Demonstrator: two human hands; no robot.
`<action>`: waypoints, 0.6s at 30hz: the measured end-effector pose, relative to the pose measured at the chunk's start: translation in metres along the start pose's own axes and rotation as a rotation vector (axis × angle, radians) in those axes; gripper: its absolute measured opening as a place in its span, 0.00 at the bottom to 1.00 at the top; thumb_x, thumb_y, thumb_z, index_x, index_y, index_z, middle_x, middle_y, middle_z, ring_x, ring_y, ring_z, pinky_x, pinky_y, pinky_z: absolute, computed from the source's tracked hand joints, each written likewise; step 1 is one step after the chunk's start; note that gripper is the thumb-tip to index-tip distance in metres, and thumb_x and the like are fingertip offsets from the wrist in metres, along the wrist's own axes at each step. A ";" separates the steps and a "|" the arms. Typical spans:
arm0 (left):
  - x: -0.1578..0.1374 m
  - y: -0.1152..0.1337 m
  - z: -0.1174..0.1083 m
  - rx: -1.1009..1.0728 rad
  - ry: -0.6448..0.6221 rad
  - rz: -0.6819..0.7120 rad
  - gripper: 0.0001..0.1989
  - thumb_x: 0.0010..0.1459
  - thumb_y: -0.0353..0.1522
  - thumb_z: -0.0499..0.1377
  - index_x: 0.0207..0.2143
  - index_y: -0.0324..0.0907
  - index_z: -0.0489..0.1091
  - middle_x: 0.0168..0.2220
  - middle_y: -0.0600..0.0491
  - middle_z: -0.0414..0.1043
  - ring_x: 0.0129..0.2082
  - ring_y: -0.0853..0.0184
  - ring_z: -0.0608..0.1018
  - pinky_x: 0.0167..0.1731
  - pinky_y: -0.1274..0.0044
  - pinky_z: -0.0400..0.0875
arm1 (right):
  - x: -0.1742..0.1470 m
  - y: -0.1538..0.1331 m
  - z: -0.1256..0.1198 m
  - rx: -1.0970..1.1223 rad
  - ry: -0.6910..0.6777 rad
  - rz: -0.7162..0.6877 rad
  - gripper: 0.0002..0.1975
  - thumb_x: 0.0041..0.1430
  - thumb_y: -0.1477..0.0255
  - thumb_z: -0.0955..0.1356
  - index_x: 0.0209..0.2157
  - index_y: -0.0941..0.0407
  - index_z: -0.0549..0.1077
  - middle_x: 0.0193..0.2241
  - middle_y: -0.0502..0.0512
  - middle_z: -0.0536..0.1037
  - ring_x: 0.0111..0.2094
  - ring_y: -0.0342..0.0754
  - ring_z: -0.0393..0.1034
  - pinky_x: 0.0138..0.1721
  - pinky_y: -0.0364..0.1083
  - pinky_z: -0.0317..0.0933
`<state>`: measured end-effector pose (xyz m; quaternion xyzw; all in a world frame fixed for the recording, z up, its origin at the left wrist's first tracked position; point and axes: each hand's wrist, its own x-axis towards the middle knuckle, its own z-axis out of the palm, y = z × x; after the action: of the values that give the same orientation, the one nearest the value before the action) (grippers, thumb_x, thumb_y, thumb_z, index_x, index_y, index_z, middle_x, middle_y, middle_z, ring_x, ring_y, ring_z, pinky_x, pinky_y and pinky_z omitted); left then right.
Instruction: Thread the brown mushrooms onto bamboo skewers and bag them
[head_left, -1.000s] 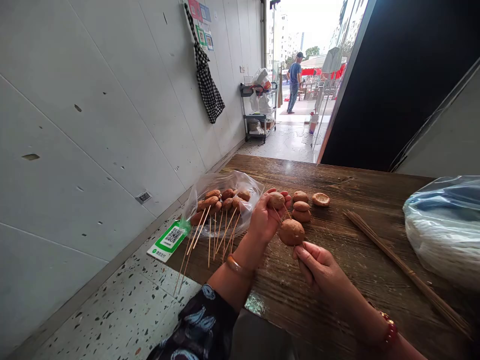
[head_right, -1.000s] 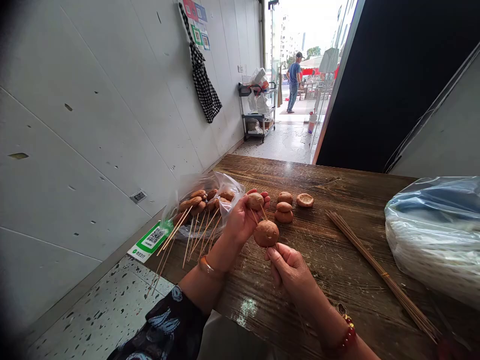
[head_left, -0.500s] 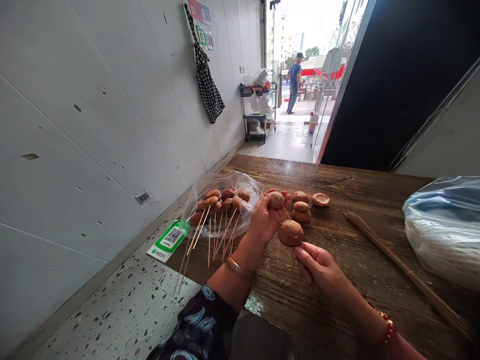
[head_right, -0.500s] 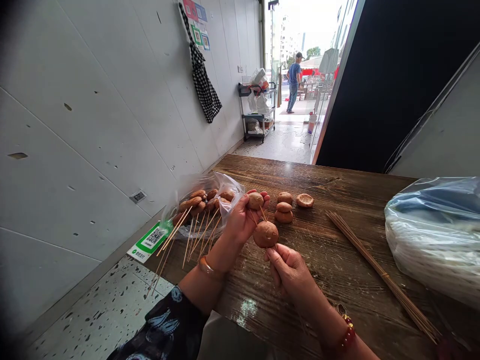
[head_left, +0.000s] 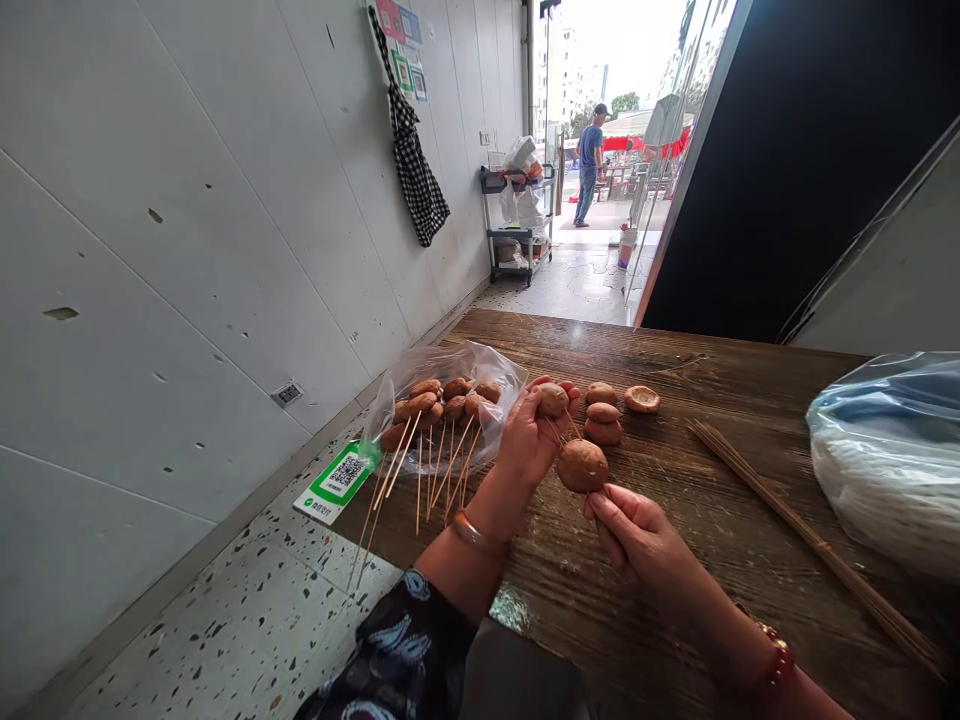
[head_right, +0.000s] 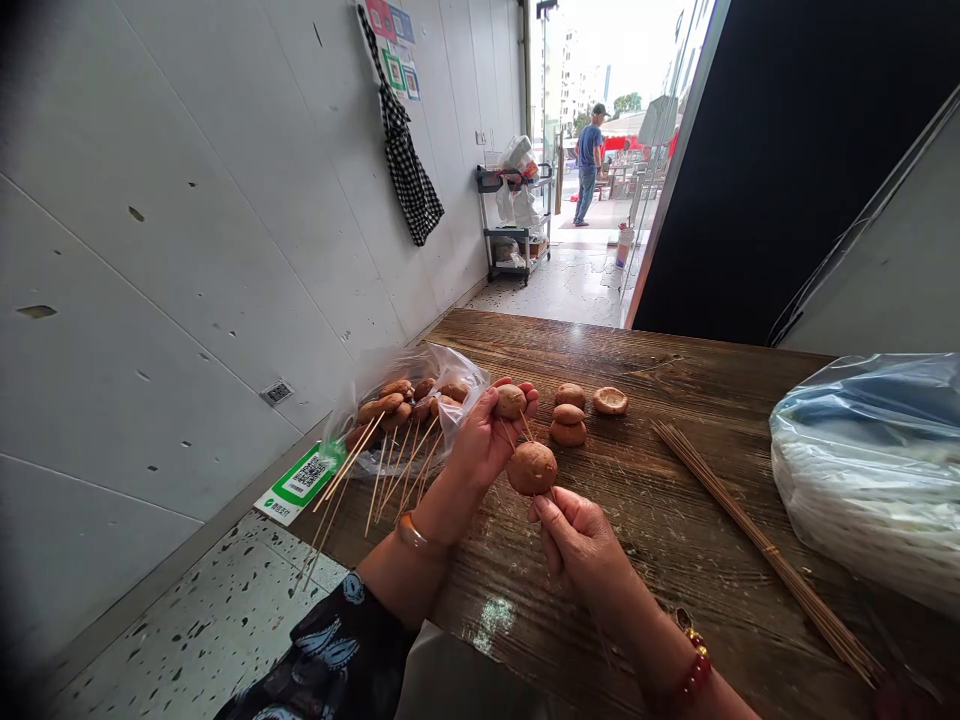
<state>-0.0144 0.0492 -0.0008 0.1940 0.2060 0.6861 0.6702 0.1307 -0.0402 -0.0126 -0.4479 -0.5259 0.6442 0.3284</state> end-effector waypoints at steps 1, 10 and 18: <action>0.000 0.000 0.000 0.002 0.003 -0.001 0.08 0.61 0.29 0.54 0.43 0.39 0.65 0.38 0.46 0.77 0.41 0.62 0.80 0.53 0.65 0.68 | 0.000 0.000 0.000 -0.001 0.002 -0.005 0.21 0.58 0.49 0.64 0.28 0.54 0.63 0.09 0.40 0.59 0.10 0.36 0.44 0.13 0.40 0.38; -0.001 0.000 -0.003 -0.001 0.009 -0.030 0.08 0.61 0.31 0.54 0.43 0.40 0.65 0.38 0.46 0.76 0.40 0.61 0.80 0.49 0.61 0.70 | 0.001 -0.001 0.000 0.014 0.010 -0.023 0.21 0.58 0.50 0.64 0.28 0.55 0.64 0.10 0.39 0.58 0.11 0.36 0.44 0.14 0.40 0.39; -0.004 -0.004 0.002 -0.015 0.036 -0.090 0.08 0.57 0.30 0.57 0.41 0.41 0.66 0.36 0.49 0.76 0.39 0.62 0.79 0.49 0.62 0.71 | 0.007 0.003 -0.008 -0.043 -0.010 -0.012 0.20 0.59 0.51 0.64 0.29 0.55 0.65 0.11 0.40 0.62 0.10 0.37 0.48 0.13 0.40 0.42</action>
<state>-0.0102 0.0454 -0.0013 0.1671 0.2216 0.6603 0.6978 0.1361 -0.0318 -0.0177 -0.4483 -0.5440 0.6330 0.3201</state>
